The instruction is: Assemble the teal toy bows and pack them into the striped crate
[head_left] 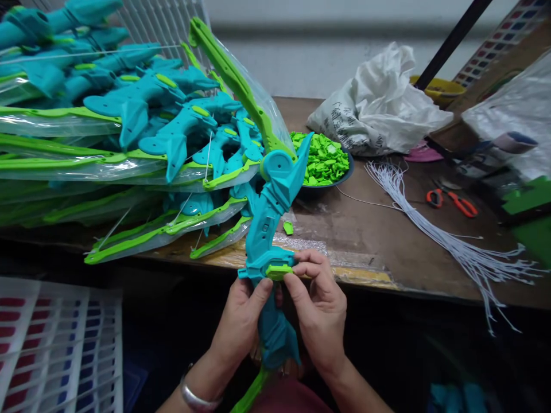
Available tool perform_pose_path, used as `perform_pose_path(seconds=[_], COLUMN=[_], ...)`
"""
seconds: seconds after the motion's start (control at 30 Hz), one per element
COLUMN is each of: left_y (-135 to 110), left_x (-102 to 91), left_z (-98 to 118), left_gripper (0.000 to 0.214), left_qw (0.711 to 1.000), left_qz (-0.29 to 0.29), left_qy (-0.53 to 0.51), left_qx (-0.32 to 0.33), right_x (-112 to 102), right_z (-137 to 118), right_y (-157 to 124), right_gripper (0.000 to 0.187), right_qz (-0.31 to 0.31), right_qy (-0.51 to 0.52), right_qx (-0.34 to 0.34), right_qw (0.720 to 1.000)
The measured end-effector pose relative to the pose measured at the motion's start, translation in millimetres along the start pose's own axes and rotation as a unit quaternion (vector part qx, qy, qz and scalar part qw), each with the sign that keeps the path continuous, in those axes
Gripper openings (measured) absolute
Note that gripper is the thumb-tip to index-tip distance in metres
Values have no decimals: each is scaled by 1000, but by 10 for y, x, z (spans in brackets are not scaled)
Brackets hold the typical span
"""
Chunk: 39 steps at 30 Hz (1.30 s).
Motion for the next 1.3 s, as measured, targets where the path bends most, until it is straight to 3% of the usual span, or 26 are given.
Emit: perform_pose_path(seconds=[0.2, 0.4, 0.5, 0.57, 0.63, 0.83, 1.03, 1.3], left_y=[-45, -132, -164, -185, -207, -254, -201, -137], left_x=[-20, 18, 47, 36, 0, -163, -328, -472], left_z=[-96, 36, 128, 161, 169, 146, 172, 116], left_gripper=[29, 35, 42, 42, 38, 34, 35, 42], left_qw=[1000, 994, 987, 980, 972, 965, 965, 973], left_qz=[0, -2, 6, 20, 38, 53, 39, 6], left_qy=[22, 99, 155, 188, 213, 228, 219, 209], left_qx=[-1, 33, 50, 67, 87, 123, 141, 102], right_x=[-50, -65, -58, -51, -45, 102, 196, 242], right_z=[39, 34, 52, 60, 69, 107, 64, 37], right_y=[37, 62, 113, 143, 168, 107, 39, 73], right_gripper=[9, 16, 39, 44, 41, 22, 27, 41], right_qz=[-47, -75, -172, -256, -298, -286, -276, -314], right_qy=[-52, -12, 22, 11, -6, 11, -23, -33], right_qx=[24, 75, 150, 169, 156, 108, 16, 52], right_qw=[997, 994, 973, 952, 942, 952, 961, 948])
Point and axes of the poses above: each hand's wrist, its own y-axis towards the middle knuckle, its own x-axis out of the palm, z = x × y, the point moved 4 cm from there along y, towards the middle knuckle, and after that the axes turned 5 degrees about z, right-handed, at the moved point
